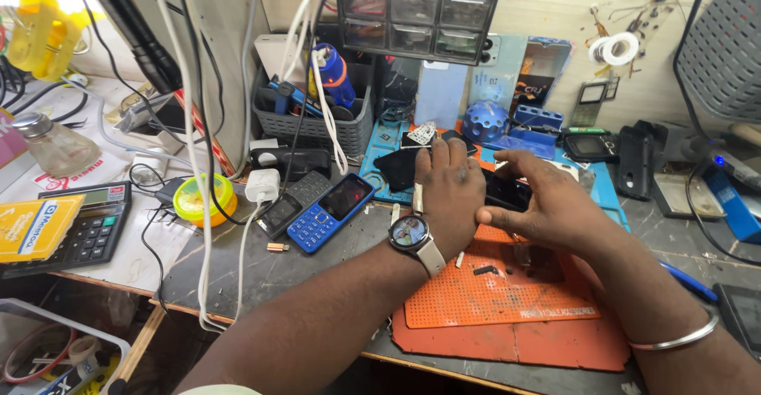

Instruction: The person disassembles a mobile phone using a screwdriver, removes the back cover, and manipulates internal components. They then handle a second mobile phone, remove its back cover, and continue working on its internal parts.

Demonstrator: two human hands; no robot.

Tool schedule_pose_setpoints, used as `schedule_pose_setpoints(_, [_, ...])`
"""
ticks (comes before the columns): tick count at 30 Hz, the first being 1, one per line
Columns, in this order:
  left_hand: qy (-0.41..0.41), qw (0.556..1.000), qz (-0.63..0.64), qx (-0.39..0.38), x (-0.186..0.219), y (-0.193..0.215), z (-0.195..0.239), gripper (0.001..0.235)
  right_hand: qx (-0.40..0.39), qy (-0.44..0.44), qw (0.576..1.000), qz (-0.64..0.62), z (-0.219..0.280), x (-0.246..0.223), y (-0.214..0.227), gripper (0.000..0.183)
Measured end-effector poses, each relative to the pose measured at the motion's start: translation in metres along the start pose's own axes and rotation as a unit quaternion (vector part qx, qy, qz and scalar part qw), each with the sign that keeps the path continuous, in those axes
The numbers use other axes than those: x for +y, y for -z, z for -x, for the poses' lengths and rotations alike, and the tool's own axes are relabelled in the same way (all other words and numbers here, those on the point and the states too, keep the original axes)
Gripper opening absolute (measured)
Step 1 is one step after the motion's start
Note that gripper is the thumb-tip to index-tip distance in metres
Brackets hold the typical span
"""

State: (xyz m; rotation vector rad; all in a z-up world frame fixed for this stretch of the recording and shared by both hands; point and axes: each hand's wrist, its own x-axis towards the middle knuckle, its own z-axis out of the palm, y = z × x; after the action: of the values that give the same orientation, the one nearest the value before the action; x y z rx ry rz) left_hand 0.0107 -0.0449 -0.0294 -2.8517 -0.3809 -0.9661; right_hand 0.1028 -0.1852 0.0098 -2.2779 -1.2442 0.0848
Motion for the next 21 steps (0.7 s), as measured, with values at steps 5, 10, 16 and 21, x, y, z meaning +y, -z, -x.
schedule_pose_setpoints(5, [0.023, 0.999, -0.001, 0.031, 0.0, -0.007, 0.0, 0.025, -0.017, -0.005, 0.999, 0.047, -0.002, 0.006, 0.002, 0.102])
schedule_pose_setpoints(10, [0.029, 0.994, 0.099, 0.021, -0.008, -0.011, 0.001, 0.022, 0.037, 0.035, 0.997, 0.065, -0.001, 0.01, 0.001, 0.058])
schedule_pose_setpoints(16, [0.045, 0.958, 0.276, 0.06, -0.034, 0.0, -0.002, 0.027, 0.249, 0.108, 0.963, 0.004, 0.005, 0.007, 0.002, 0.031])
schedule_pose_setpoints(21, [0.07, 0.923, 0.373, 0.06, -0.037, 0.007, -0.004, 0.032, 0.326, 0.112, 0.939, -0.009, 0.009, 0.01, 0.003, 0.04])
